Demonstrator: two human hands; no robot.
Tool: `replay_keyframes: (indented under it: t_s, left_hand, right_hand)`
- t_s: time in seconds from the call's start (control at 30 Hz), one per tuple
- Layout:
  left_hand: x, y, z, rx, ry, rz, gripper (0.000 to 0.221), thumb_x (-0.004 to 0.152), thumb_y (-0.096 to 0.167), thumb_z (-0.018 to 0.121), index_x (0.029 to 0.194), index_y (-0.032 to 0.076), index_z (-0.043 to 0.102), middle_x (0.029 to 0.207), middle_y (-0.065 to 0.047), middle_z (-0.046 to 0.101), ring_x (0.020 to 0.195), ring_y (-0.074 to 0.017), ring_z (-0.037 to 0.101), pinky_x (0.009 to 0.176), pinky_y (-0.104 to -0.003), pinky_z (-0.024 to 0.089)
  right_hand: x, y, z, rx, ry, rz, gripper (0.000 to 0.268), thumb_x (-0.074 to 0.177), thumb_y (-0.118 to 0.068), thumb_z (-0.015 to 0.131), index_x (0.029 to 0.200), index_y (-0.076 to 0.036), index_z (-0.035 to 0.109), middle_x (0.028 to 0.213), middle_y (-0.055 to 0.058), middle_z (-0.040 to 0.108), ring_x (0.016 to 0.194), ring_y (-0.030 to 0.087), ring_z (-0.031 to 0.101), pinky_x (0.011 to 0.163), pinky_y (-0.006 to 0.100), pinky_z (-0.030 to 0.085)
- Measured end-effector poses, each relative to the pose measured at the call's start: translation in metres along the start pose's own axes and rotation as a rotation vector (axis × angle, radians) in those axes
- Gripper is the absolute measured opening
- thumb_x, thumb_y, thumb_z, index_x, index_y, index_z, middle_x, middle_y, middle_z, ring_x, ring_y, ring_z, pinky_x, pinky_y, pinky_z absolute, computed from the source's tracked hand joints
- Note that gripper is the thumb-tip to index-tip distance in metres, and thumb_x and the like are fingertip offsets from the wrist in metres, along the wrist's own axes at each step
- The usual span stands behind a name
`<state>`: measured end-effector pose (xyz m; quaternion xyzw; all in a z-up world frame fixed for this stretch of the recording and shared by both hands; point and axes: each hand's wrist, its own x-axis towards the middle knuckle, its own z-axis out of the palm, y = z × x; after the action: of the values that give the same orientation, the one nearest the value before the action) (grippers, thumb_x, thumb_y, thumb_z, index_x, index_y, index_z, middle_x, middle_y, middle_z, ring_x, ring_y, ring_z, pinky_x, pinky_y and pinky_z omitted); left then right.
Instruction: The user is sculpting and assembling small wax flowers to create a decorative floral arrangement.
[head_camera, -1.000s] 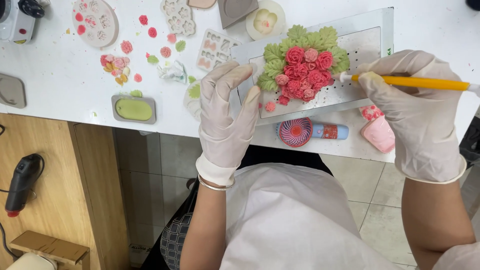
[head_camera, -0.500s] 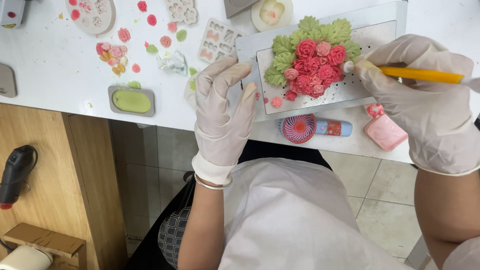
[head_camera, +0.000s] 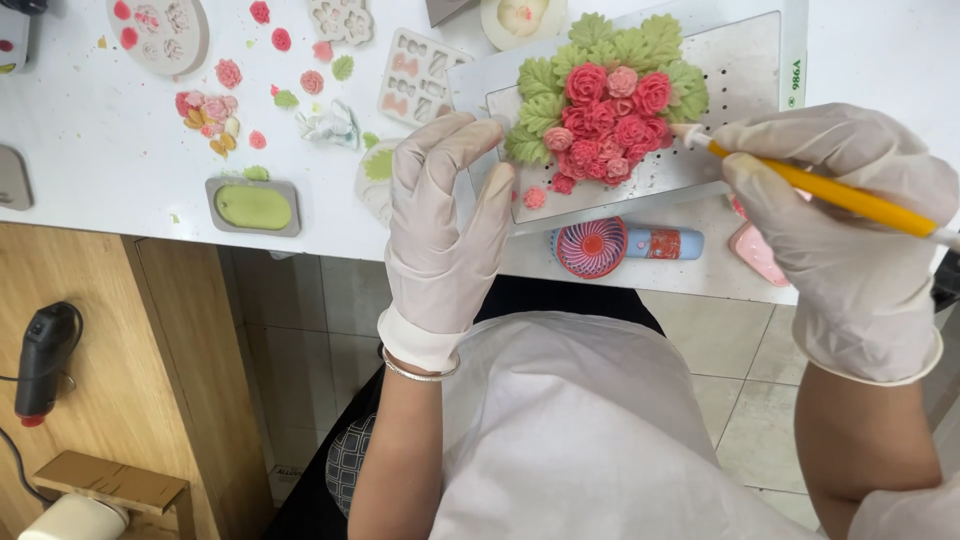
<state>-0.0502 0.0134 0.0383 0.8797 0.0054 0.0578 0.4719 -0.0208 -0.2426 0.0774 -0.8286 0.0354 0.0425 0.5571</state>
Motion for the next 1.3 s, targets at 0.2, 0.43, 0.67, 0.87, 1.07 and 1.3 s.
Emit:
replay_keyframes:
  t_s: [0.2, 0.43, 0.67, 0.87, 1.07, 1.3]
  left_hand:
    - [0.001, 0.004, 0.006, 0.019, -0.015, 0.029, 0.031, 0.107, 0.011, 0.072, 0.136, 0.01, 0.061, 0.131, -0.008, 0.059, 0.131, -0.025, 0.057, 0.118, -0.035, 0.045]
    - [0.004, 0.004, 0.012, -0.039, -0.022, 0.063, 0.049, 0.104, 0.013, 0.078, 0.143, 0.009, 0.048, 0.141, -0.009, 0.055, 0.135, -0.023, 0.056, 0.119, -0.033, 0.047]
    - [0.012, 0.005, 0.023, 0.137, -0.096, 0.117, 0.097, 0.087, 0.039, 0.094, 0.158, 0.01, 0.035, 0.16, -0.017, 0.031, 0.148, -0.0326, 0.042, 0.124, -0.038, 0.04]
    - [0.022, 0.006, 0.039, 0.155, -0.041, 0.168, 0.108, 0.078, 0.048, 0.096, 0.157, 0.014, 0.032, 0.16, -0.016, 0.032, 0.138, -0.0327, 0.045, 0.12, -0.042, 0.037]
    - [0.027, 0.003, 0.048, 0.156, -0.058, 0.129, 0.11, 0.08, 0.056, 0.093, 0.162, 0.014, 0.033, 0.164, -0.015, 0.038, 0.132, -0.0317, 0.05, 0.115, -0.043, 0.041]
    - [0.027, -0.001, 0.051, 0.227, -0.02, 0.228, 0.106, 0.082, 0.059, 0.089, 0.159, 0.01, 0.034, 0.155, -0.014, 0.04, 0.136, -0.0303, 0.048, 0.114, -0.046, 0.035]
  right_hand:
    - [-0.011, 0.011, 0.008, -0.06, 0.016, 0.006, 0.008, 0.097, 0.004, 0.073, 0.106, 0.004, 0.072, 0.104, 0.015, 0.075, 0.068, 0.015, 0.065, 0.061, 0.024, 0.052]
    - [-0.02, 0.013, 0.025, -0.148, 0.041, -0.389, 0.012, 0.103, 0.009, 0.072, 0.113, 0.003, 0.069, 0.11, 0.017, 0.073, 0.096, 0.022, 0.073, 0.086, 0.028, 0.059]
    - [-0.021, 0.007, 0.028, -0.186, 0.047, -0.257, 0.013, 0.097, 0.008, 0.073, 0.108, 0.001, 0.072, 0.108, 0.014, 0.073, 0.095, 0.02, 0.07, 0.082, 0.028, 0.055]
    - [-0.022, 0.005, 0.03, -0.124, 0.053, -0.28, 0.012, 0.102, 0.006, 0.072, 0.112, -0.001, 0.07, 0.113, 0.013, 0.072, 0.101, 0.018, 0.069, 0.084, 0.024, 0.056]
    - [-0.022, 0.013, 0.03, -0.109, 0.062, -0.246, 0.011, 0.102, 0.005, 0.072, 0.112, -0.001, 0.072, 0.112, 0.011, 0.072, 0.098, 0.017, 0.068, 0.081, 0.023, 0.055]
    - [-0.018, 0.008, 0.03, -0.113, 0.07, -0.214, 0.012, 0.097, 0.007, 0.073, 0.108, 0.002, 0.072, 0.106, 0.014, 0.071, 0.092, 0.017, 0.067, 0.078, 0.026, 0.053]
